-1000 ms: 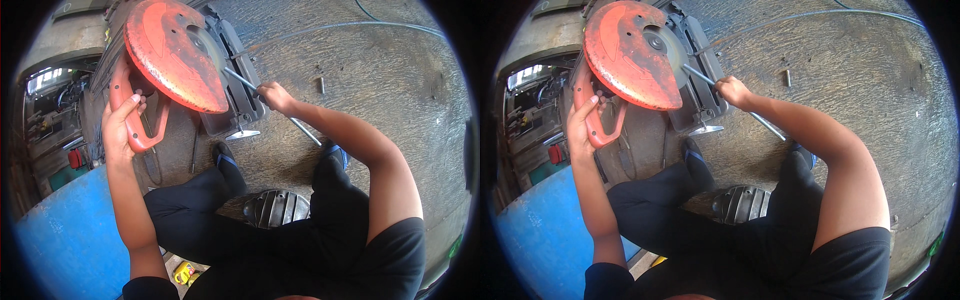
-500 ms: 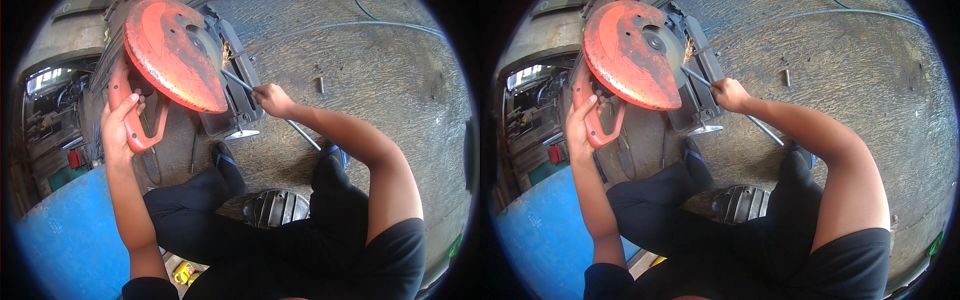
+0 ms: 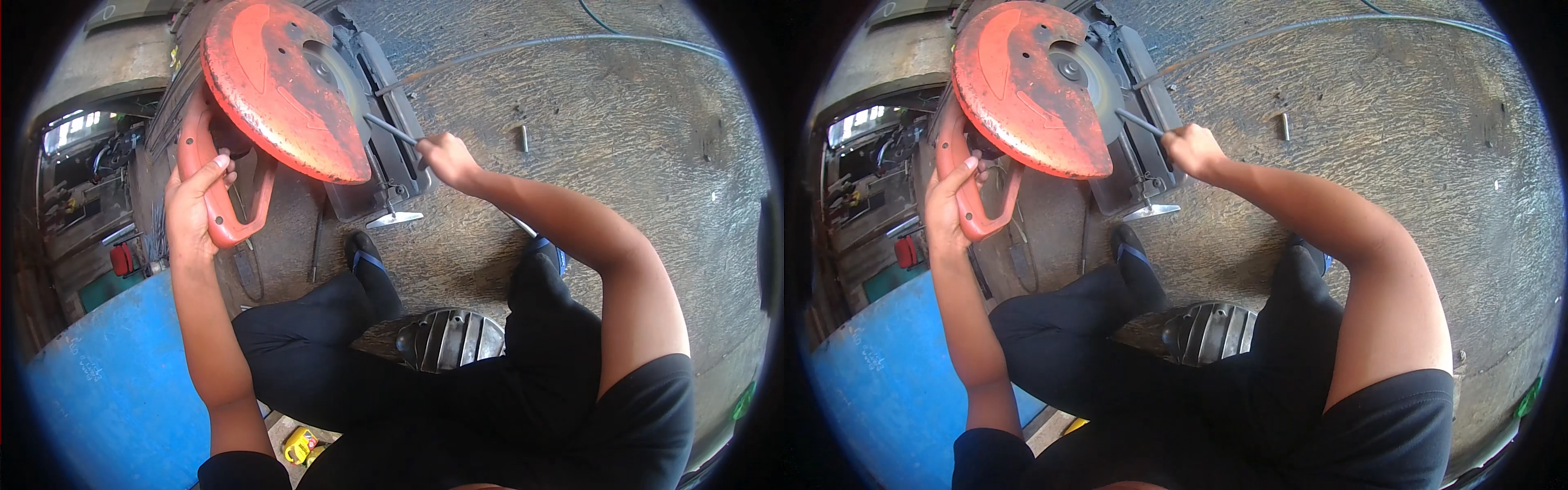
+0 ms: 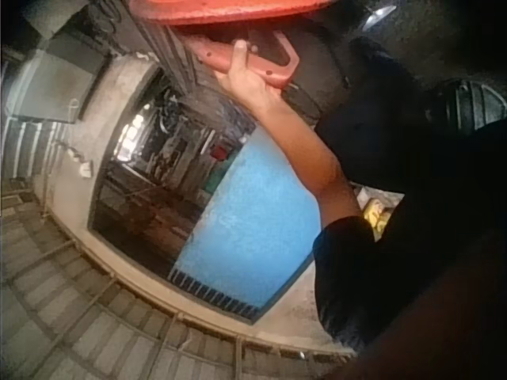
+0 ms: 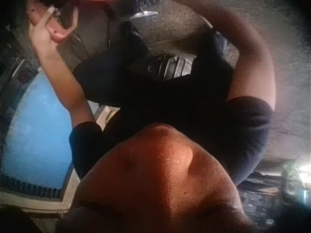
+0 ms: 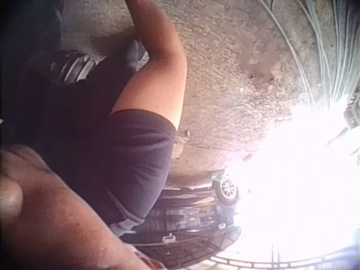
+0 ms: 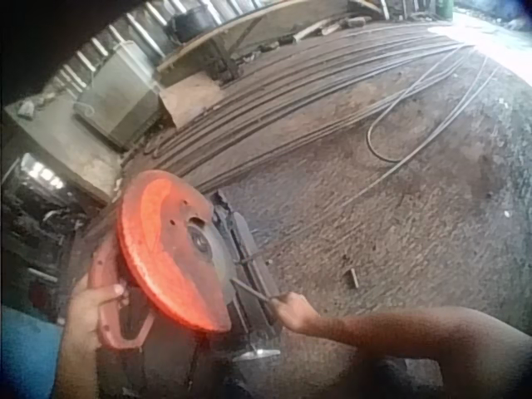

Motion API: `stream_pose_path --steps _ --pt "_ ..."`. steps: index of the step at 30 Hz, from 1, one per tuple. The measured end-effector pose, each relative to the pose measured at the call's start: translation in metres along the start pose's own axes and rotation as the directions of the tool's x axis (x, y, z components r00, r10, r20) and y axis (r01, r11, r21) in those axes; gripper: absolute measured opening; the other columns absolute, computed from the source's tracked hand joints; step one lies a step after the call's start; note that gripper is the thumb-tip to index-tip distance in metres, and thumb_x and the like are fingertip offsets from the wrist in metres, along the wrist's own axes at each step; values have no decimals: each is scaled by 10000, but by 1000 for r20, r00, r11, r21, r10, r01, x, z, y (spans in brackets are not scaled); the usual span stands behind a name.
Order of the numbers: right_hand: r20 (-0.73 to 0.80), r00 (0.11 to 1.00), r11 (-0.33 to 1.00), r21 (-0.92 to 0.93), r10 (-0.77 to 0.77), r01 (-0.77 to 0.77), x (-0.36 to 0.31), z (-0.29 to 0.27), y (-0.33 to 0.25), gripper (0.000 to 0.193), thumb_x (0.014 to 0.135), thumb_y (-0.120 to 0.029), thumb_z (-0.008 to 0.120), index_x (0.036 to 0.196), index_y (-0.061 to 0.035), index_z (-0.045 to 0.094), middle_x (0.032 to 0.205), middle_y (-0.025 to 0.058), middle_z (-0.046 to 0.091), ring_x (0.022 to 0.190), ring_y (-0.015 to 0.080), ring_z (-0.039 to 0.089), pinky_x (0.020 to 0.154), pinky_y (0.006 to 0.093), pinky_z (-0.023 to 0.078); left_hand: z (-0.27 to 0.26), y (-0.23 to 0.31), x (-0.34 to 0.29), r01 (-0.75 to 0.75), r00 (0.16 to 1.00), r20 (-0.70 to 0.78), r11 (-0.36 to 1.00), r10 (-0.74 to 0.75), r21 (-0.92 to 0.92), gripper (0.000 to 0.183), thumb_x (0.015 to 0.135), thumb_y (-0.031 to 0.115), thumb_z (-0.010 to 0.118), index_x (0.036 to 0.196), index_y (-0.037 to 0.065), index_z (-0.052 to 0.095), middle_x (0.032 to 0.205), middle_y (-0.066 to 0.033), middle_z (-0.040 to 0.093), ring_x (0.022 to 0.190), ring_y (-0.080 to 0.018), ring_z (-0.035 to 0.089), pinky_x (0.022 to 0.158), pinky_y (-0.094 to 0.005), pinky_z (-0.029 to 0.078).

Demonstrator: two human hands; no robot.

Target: The person is using a chop saw to cut metal rods to a specific length.

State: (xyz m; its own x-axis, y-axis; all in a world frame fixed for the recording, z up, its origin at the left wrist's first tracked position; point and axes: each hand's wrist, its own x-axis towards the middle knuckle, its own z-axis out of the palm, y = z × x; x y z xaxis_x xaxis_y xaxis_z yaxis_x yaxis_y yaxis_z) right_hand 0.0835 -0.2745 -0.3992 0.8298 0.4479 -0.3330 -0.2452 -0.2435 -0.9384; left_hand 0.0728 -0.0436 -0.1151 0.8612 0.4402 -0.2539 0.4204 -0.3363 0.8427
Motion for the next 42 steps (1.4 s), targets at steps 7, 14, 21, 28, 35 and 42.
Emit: stream_pose_path --steps 7,14,21,28,35,42 --pt "343 907 792 470 243 -390 10 1 2 412 865 -246 348 899 37 646 557 38 459 444 139 406 414 295 342 1 -2 0 -27 1000 6 1000 27 -10 477 814 52 650 1247 -29 466 1117 -170 564 895 -204 601 783 -310 503" --pt "396 901 823 443 178 -357 0 7 -5 379 941 -254 355 941 37 599 611 27 452 445 123 397 421 298 403 5 1 -3 -24 1000 7 1000 24 -15 503 815 55 647 1271 -26 450 1142 -175 553 949 -212 585 833 -330 487" --pt "279 948 895 367 155 -254 -3 19 -3 359 955 -287 421 980 13 617 630 46 489 536 136 485 473 320 450 3 0 -2 -14 1000 11 1000 14 -10 504 822 75 642 1278 -18 448 1145 -168 549 961 -213 579 841 -332 479" --pt "35 999 999 -23 -36 36 -4 15 -6 303 910 -250 510 963 18 639 724 213 611 727 367 614 691 430 468 3 1 -2 -17 1000 15 1000 17 -3 497 823 77 640 1274 -15 453 1132 -155 556 957 -210 579 843 -334 478" --pt "-21 995 993 -71 -97 95 -5 8 -5 300 879 -246 514 915 20 647 757 217 632 732 342 637 709 405 485 2 -1 0 -23 1000 9 1000 23 -20 481 824 79 639 1262 -14 464 1111 -153 562 947 -208 582 826 -330 483" --pt "299 918 782 493 259 -381 8 2 4 366 866 -249 395 890 -3 666 586 58 519 435 155 442 434 325 373 1 -1 0 -15 1000 1 1000 15 7 397 819 60 647 1182 -23 510 1018 -141 597 854 -188 607 760 -307 506"
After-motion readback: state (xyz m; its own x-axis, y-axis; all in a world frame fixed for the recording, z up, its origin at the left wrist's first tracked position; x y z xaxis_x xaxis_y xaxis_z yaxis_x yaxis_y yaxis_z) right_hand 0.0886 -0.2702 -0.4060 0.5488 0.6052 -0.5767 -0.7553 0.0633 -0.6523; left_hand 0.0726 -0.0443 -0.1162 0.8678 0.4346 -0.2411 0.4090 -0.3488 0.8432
